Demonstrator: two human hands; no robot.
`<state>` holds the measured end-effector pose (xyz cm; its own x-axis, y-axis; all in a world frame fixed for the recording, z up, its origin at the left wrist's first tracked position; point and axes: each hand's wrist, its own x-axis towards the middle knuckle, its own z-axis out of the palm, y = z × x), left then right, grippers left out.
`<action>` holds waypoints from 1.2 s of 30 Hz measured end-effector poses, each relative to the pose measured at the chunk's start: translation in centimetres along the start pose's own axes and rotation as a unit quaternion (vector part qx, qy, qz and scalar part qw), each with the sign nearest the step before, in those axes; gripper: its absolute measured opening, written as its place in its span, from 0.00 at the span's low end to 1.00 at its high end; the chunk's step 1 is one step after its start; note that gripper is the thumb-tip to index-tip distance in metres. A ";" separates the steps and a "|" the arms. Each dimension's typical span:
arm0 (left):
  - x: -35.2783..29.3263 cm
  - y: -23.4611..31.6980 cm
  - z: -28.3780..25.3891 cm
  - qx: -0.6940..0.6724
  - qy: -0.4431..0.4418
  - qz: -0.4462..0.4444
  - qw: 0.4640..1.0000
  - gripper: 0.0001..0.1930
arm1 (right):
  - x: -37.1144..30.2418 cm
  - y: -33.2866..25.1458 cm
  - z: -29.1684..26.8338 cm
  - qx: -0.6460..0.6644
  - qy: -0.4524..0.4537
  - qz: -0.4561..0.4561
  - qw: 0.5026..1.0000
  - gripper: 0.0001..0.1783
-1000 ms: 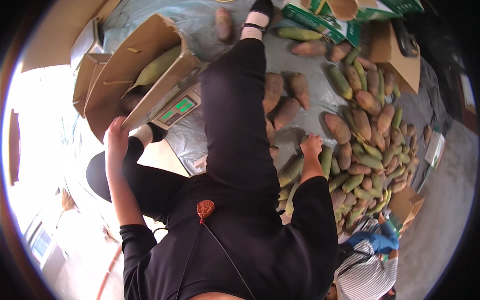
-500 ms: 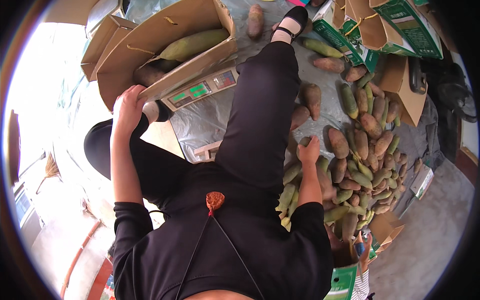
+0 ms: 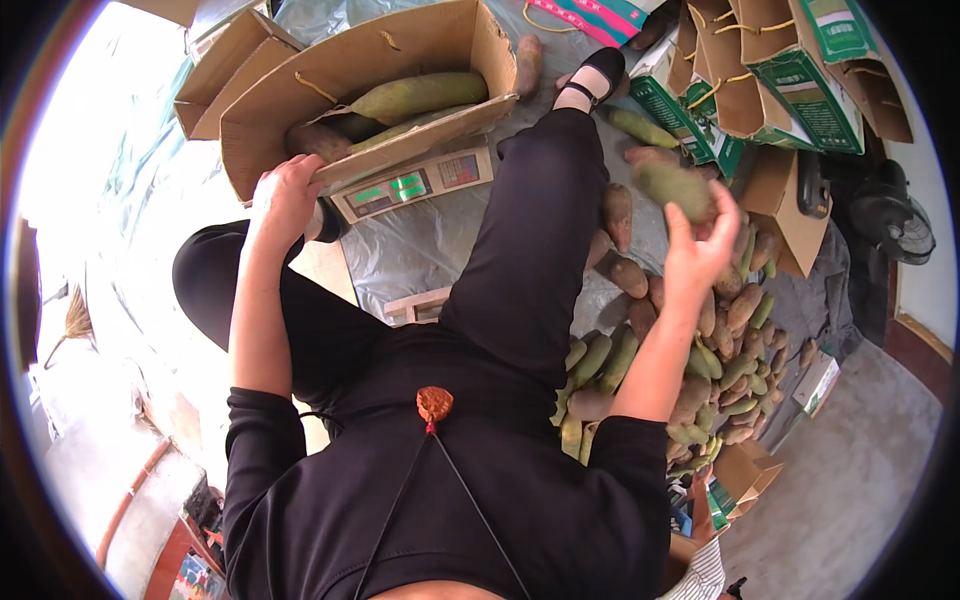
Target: Sort and pack produce from a pile on the floor into cardboard boxes, using a scale to check weight.
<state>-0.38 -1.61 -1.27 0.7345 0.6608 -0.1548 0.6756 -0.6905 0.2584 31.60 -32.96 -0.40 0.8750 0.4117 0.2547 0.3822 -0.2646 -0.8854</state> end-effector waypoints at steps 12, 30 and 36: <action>-0.1 -0.5 0.3 0.010 0.014 0.014 1.000 0.08 | 3.1 -14.4 11.2 0.379 -0.168 -0.086 0.906 0.29; -0.4 0.3 -1.0 -0.041 -0.021 0.000 0.999 0.11 | 2.9 -11.2 11.4 0.144 -0.252 -0.032 0.956 0.16; -0.4 0.9 -1.6 -0.116 0.043 0.026 0.992 0.15 | 4.2 -3.3 4.3 0.106 -0.064 0.021 0.992 0.15</action>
<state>-0.13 -2.01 0.57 0.7531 0.6555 -0.0567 0.5967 -0.6442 0.4785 32.78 -26.57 1.89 0.8387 0.5154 0.1761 0.2630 -0.1001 -0.9596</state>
